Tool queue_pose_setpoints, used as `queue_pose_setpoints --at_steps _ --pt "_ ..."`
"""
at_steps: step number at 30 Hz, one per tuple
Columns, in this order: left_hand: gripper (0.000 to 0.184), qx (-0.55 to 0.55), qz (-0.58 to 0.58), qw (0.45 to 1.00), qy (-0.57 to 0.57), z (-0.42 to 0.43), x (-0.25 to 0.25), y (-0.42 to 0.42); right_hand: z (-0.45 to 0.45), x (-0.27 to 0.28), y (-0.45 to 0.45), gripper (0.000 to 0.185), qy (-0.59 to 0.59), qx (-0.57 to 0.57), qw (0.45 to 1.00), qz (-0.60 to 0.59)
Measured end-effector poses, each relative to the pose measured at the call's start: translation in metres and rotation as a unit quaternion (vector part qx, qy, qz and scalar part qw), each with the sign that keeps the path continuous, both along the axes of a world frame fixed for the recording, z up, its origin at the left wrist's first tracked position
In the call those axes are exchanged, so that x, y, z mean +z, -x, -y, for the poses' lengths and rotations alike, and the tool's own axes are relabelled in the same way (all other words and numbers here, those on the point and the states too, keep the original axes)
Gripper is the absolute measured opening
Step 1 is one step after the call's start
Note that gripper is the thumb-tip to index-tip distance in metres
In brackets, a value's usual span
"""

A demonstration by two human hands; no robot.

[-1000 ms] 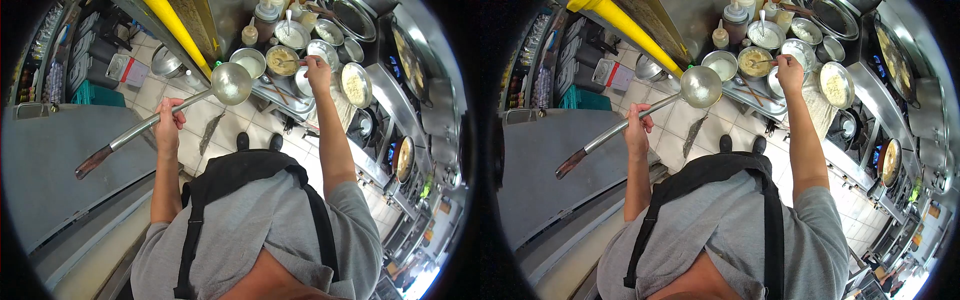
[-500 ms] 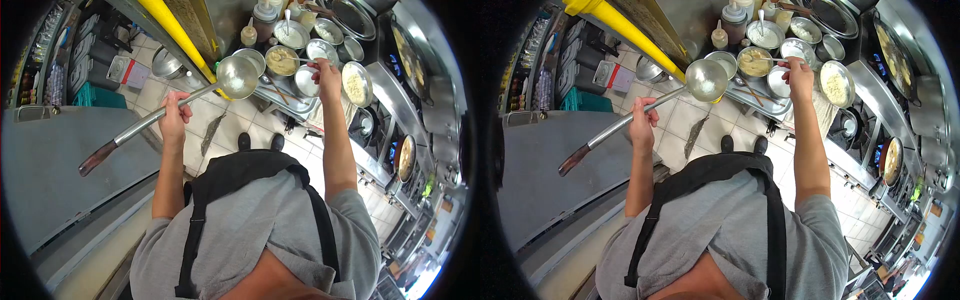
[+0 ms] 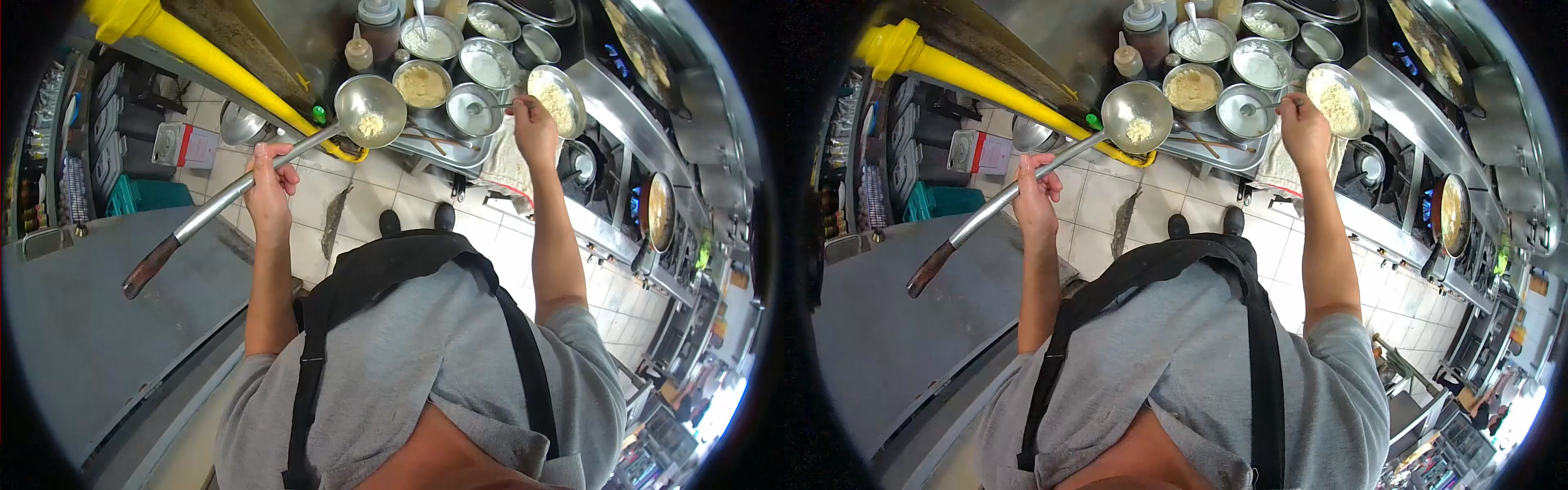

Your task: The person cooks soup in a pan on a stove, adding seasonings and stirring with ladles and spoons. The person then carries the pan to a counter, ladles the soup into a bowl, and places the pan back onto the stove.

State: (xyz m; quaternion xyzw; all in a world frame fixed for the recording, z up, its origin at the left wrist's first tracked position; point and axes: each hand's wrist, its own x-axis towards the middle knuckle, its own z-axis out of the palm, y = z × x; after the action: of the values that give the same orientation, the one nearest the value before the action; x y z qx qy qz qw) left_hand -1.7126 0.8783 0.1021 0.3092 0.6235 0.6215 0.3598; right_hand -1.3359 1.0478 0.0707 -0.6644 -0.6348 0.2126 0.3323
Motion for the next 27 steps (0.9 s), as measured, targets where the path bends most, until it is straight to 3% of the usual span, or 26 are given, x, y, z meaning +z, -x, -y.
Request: queue_pose_setpoints --at_steps 6,8,11,16,22,25,26,27 --pt "0.048 -0.006 -0.015 1.0 0.005 0.0 0.002 -0.001 -0.008 -0.055 -0.007 0.026 0.033 -0.008 0.995 -0.093" --pt "0.048 -0.007 -0.018 1.0 0.006 0.0 0.004 -0.002 -0.004 -0.051 -0.006 0.025 0.106 -0.036 0.966 -0.232" --pt "0.048 -0.009 -0.023 1.0 0.002 0.002 0.005 -0.002 -0.003 -0.055 -0.015 0.023 0.142 -0.057 0.931 -0.33" --pt "0.048 -0.009 -0.027 1.0 -0.005 0.001 0.007 -0.005 0.002 -0.041 -0.028 0.023 0.148 -0.09 0.918 -0.358" --pt "0.048 -0.023 -0.006 1.0 -0.013 -0.007 0.002 -0.011 0.019 0.021 -0.007 0.025 0.123 -0.068 0.905 -0.401" --pt "0.049 -0.025 0.008 1.0 -0.009 -0.016 0.0 -0.019 0.035 0.052 0.029 0.022 0.06 0.079 0.939 -0.329" --pt "0.049 -0.027 0.008 1.0 -0.008 -0.016 -0.001 -0.02 0.037 0.057 0.035 0.022 0.061 0.078 0.939 -0.328" --pt "0.049 -0.036 0.001 0.999 -0.011 -0.016 -0.001 -0.02 0.038 0.063 0.038 0.019 -0.001 0.083 0.966 -0.244"
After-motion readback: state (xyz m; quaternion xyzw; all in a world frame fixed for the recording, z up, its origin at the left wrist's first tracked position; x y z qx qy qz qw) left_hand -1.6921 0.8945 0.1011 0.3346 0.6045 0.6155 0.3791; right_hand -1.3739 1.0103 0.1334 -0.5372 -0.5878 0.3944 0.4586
